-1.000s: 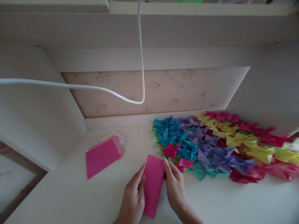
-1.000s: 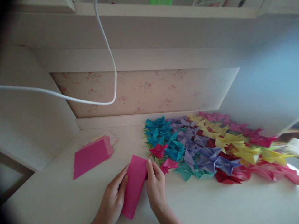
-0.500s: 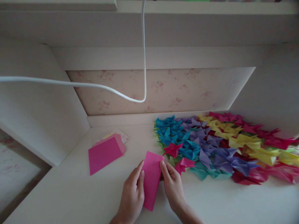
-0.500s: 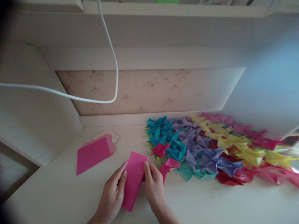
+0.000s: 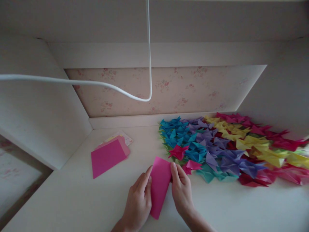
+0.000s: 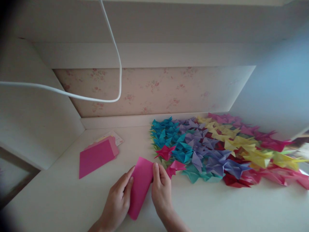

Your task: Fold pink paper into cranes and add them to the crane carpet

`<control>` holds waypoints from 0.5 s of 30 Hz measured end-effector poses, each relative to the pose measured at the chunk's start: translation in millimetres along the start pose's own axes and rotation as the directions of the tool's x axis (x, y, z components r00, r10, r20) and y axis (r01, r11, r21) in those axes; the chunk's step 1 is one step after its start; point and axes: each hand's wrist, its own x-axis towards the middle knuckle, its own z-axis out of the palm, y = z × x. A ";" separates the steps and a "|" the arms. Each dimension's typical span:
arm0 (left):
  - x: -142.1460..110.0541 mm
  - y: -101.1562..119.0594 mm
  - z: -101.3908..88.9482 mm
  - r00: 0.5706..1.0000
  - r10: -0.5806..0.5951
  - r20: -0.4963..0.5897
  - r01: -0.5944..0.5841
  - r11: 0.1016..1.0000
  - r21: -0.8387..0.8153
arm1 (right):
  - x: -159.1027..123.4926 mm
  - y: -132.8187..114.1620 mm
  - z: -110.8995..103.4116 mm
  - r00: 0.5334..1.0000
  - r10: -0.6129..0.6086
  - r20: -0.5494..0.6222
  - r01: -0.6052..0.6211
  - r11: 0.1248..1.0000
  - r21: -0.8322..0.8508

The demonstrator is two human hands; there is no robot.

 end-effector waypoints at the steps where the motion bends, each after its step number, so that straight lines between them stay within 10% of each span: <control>1: -0.3 -0.1 0.3 1.000 -0.002 -0.001 0.002 1.000 0.001 | 0.0 1.0 -0.3 1.000 -0.015 -0.007 0.015 1.000 -0.014; 15: 3.4 -2.1 -1.8 0.995 -0.058 -0.082 0.059 0.998 0.018 | -3.2 4.3 4.0 0.988 -0.026 0.154 0.040 0.995 -0.089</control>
